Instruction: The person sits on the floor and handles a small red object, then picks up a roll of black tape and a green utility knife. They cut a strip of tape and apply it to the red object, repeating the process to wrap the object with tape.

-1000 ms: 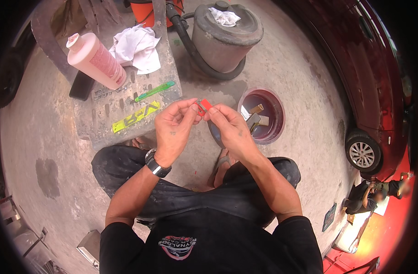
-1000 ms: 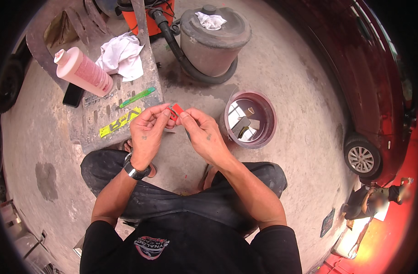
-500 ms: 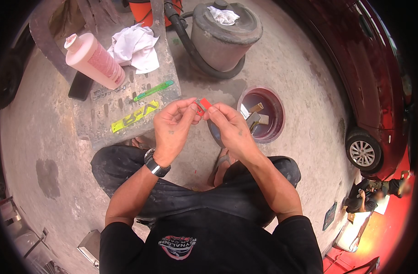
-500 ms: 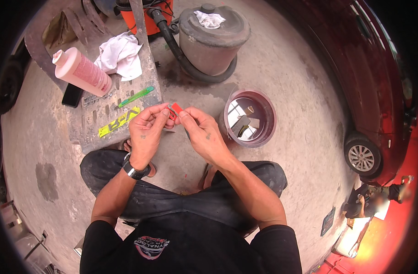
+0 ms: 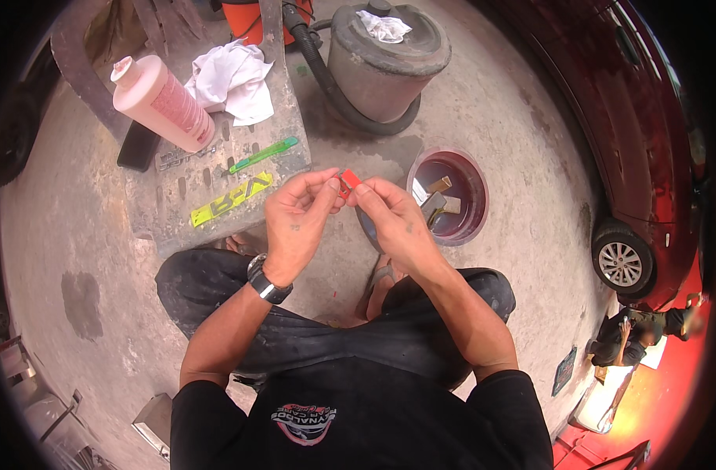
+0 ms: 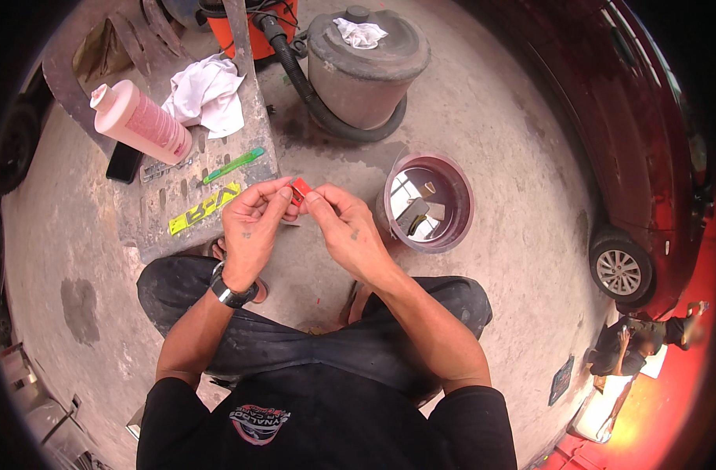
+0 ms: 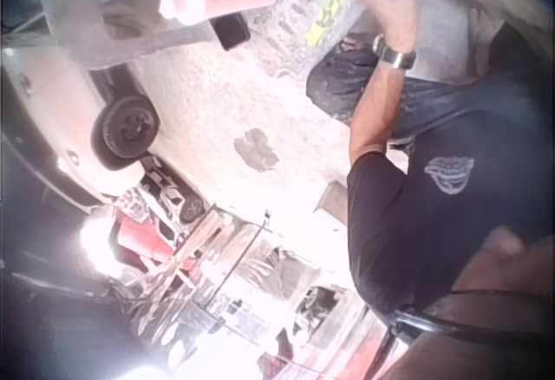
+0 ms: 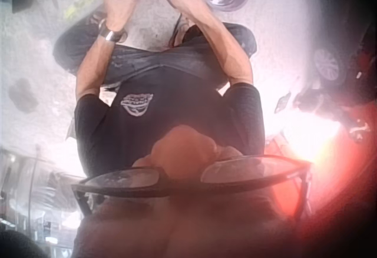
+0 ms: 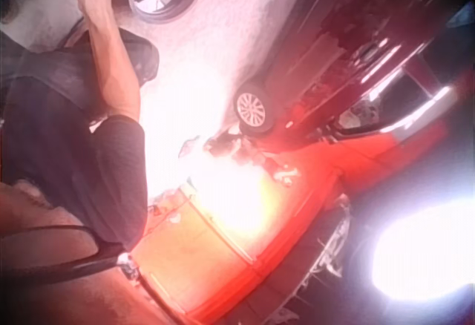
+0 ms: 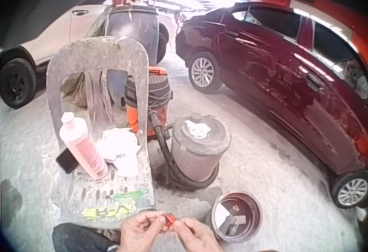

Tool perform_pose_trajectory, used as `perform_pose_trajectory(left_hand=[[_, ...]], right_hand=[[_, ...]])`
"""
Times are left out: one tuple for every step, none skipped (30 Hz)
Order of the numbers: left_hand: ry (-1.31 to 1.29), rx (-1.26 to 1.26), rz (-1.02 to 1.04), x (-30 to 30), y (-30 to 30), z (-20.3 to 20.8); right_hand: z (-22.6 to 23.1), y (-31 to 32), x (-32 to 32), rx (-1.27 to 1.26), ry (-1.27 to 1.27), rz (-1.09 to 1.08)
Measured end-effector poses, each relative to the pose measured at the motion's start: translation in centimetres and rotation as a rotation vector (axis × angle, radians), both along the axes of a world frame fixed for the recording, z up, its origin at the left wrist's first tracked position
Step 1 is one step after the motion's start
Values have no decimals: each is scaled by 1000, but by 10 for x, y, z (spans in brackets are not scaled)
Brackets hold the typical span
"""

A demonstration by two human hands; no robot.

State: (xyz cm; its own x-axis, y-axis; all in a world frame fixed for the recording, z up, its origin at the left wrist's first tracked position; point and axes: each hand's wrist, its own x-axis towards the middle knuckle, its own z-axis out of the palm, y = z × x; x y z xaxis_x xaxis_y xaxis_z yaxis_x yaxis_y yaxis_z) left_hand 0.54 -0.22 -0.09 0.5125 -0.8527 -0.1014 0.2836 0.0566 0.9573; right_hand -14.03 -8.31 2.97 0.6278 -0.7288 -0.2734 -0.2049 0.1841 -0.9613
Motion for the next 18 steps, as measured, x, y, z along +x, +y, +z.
perform_pose_trajectory(left_hand=[[-3, -1, -1, 0, 0, 0], [-4, -3, -2, 0, 0, -1], [-4, -6, -2, 0, 0, -2], [-5, -8, -3, 0, 0, -2], [-5, -6, -4, 0, 1, -1], [-6, -3, -5, 0, 1, -1], [-6, -1, -7, -1, 0, 0], [-7, -1, -7, -1, 1, 0], [-7, -1, -7, -1, 1, -1], [-7, -1, -8, -1, 1, -1], [1, -1, -8, -2, 0, -1], [9, -1, -8, -2, 0, -1], [16, -2, -8, -2, 0, -1], [-1, -6, -12, -2, 0, -1], [-19, -9, -16, -1, 1, -3], [-36, -13, -20, -1, 1, -3], [-40, -17, -19, -1, 1, -4], [-44, -20, -17, -2, 1, -4]], right_hand=[[1, 0, 0, 5, 3, 3], [2, 0, 0, 3, -1, 5], [2, 0, 0, 2, -6, 6], [2, 1, 1, 0, -10, 8], [2, 1, 1, -1, -11, 9], [1, 1, 1, -2, -13, 10], [1, 1, 1, -3, -15, 11], [1, 1, 1, -7, -11, 10], [3, 1, 2, -11, -8, 9], [3, 1, 2, -15, -5, 8], [2, 1, 2, -12, -3, 6], [1, 1, 2, -8, -1, 4], [0, 1, 2, -4, 1, 2], [0, 0, 2, 19, 13, 7], [0, 0, 2, 42, 25, 12], [0, 0, 2, 66, 37, 17], [0, 0, 2, 72, 50, 11], [-1, 0, 2, 78, 63, 6]])
